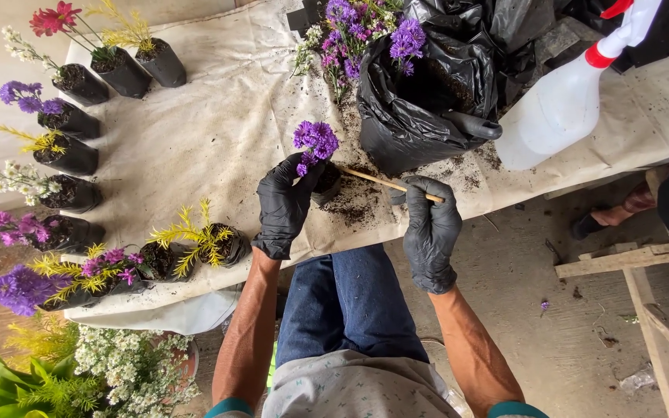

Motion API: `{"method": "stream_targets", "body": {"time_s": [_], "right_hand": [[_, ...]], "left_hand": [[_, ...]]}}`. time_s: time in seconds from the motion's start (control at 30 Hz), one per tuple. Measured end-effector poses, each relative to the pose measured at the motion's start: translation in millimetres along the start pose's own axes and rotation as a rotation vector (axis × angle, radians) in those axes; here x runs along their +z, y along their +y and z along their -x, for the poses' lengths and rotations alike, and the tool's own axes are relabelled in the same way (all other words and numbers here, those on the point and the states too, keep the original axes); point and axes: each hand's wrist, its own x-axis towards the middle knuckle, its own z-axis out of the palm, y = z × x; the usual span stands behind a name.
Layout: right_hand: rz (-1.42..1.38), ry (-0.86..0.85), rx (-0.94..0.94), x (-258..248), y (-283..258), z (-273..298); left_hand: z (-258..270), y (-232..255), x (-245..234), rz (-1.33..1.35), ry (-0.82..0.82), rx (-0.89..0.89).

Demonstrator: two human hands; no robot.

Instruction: Transplanting small purple flowers into individual black plastic pots using a hand trowel and soil at a nursery workstation.

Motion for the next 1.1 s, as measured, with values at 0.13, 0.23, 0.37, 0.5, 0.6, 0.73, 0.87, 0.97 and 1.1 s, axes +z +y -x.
{"method": "stream_targets", "body": {"time_s": [0.13, 0.23, 0.37, 0.5, 0.6, 0.73, 0.87, 0.97, 1.1], "right_hand": [[0.04, 0.029, -0.048, -1, -6, 6], [0.079, 0.038, -0.082, 0, -10, 9], [0.035, -0.024, -0.061, 5, -8, 9], [-0.016, -0.038, -0.055, 12, -8, 14], [0.007, -0.039, -0.077, 11, -8, 14], [0.02, -0.064, -0.1, 7, -17, 6], [0.042, -0.02, -0.105, -1, -20, 5], [0.056, -0.05, -0.103, 1, -28, 5], [0.022, -0.046, -0.097, 9, -21, 7]], "left_hand": [[2, 2, 2, -0.018, 0.025, 0.011], [3, -6, 4, -0.019, 0.042, 0.01], [3, -17, 1, -0.018, 0.037, 0.031], [2, 6, 1, -0.02, 0.028, 0.046], [2, 5, -2, -0.014, 0.039, 0.046], [2, 4, -3, -0.013, 0.034, 0.062], [2, 5, -2, -0.011, 0.039, 0.068], [0, 15, -2, -0.025, 0.027, 0.06], [1, 6, -2, 0.02, 0.016, 0.054]]}}
